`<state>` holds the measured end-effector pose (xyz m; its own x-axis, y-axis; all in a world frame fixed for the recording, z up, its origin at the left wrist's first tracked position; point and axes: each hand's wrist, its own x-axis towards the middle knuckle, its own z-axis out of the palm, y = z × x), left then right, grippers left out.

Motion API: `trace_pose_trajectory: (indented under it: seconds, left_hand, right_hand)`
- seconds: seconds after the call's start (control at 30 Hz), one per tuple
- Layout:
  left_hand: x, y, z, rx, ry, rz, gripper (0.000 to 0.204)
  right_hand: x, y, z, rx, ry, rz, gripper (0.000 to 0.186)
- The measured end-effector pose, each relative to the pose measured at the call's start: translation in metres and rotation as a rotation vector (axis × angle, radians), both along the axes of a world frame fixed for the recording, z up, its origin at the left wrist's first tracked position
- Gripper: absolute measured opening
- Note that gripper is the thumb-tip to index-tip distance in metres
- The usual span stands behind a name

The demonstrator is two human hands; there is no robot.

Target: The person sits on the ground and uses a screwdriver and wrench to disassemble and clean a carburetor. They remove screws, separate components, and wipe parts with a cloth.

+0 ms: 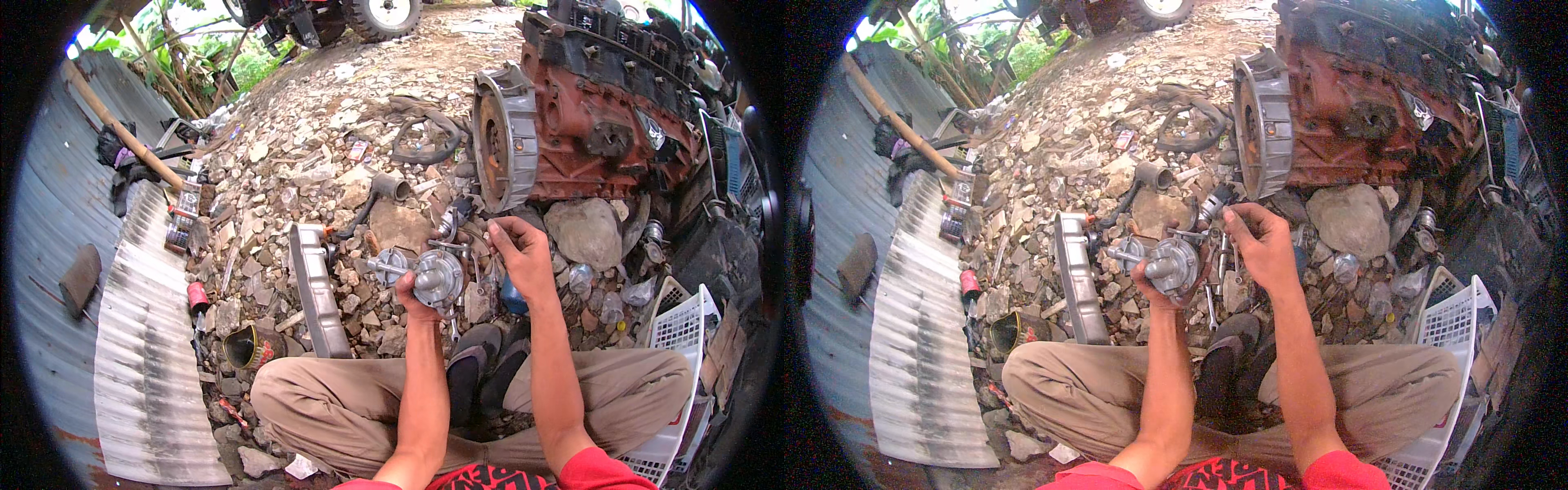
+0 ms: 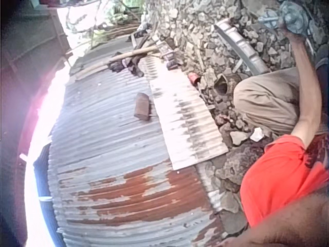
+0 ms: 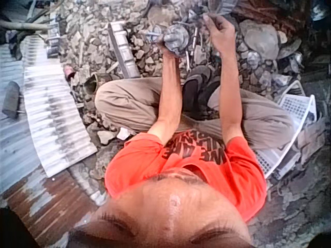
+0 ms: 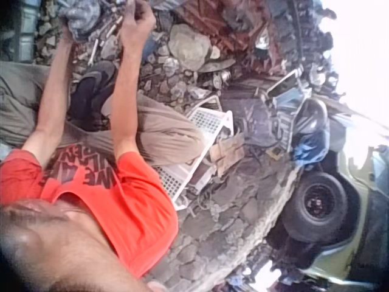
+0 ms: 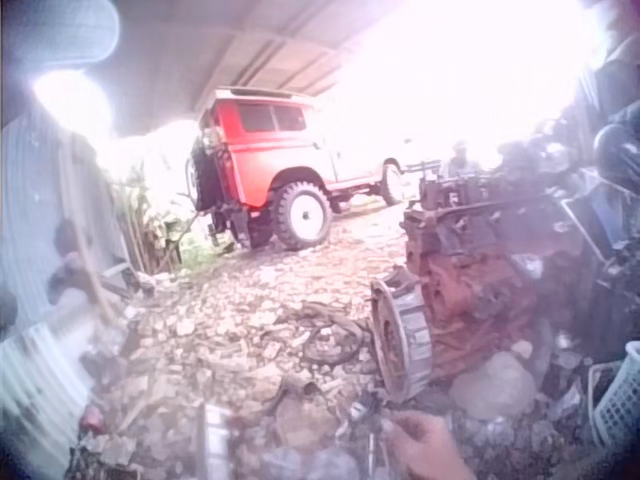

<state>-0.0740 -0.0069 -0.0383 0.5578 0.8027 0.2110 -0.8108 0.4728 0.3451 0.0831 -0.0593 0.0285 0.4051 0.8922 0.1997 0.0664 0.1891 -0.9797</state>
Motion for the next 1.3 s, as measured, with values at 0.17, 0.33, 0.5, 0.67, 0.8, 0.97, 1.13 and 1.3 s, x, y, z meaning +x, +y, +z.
trace_pose_trajectory:
  seconds: [0.17, 0.33, 0.5, 0.67, 0.8, 0.97, 1.13, 1.3]
  left_hand:
    - [-0.001, -0.004, 0.016, 0.106, 0.005, -0.05, 0.09]
    - [0.003, -0.013, 0.035, 0.151, 0.066, -0.046, 0.091]
    - [0.005, -0.012, 0.036, 0.184, 0.087, -0.014, 0.09]
    - [0.006, -0.013, 0.034, 0.148, 0.035, -0.023, 0.089]
    - [0.001, -0.014, 0.038, 0.141, 0.066, 0.072, 0.09]
    - [-0.028, 0.006, 0.018, 0.124, 0.083, 0.244, 0.081]
    - [-0.073, 0.03, -0.005, 0.106, 0.414, 0.38, 0.067]
    - [-0.079, 0.032, -0.011, 0.079, 0.547, 0.502, 0.052]
  right_hand:
    - [-0.002, -0.008, 0.014, -0.024, 0.036, 0.029, 0.022]
    - [-0.003, -0.017, 0.03, -0.009, 0.064, 0.019, 0.022]
    - [-0.006, -0.028, 0.05, 0.022, 0.028, 0.073, 0.021]
    - [-0.008, -0.029, 0.054, -0.022, 0.035, 0.083, 0.021]
    - [-0.006, -0.024, 0.04, -0.057, -0.021, 0.08, 0.023]
    - [0.004, -0.002, 0.0, -0.161, -0.203, 0.093, 0.028]
    - [0.025, 0.026, -0.127, -0.558, -0.488, 0.156, 0.033]
    - [0.016, 0.015, -0.205, -0.793, -0.778, 0.018, 0.035]
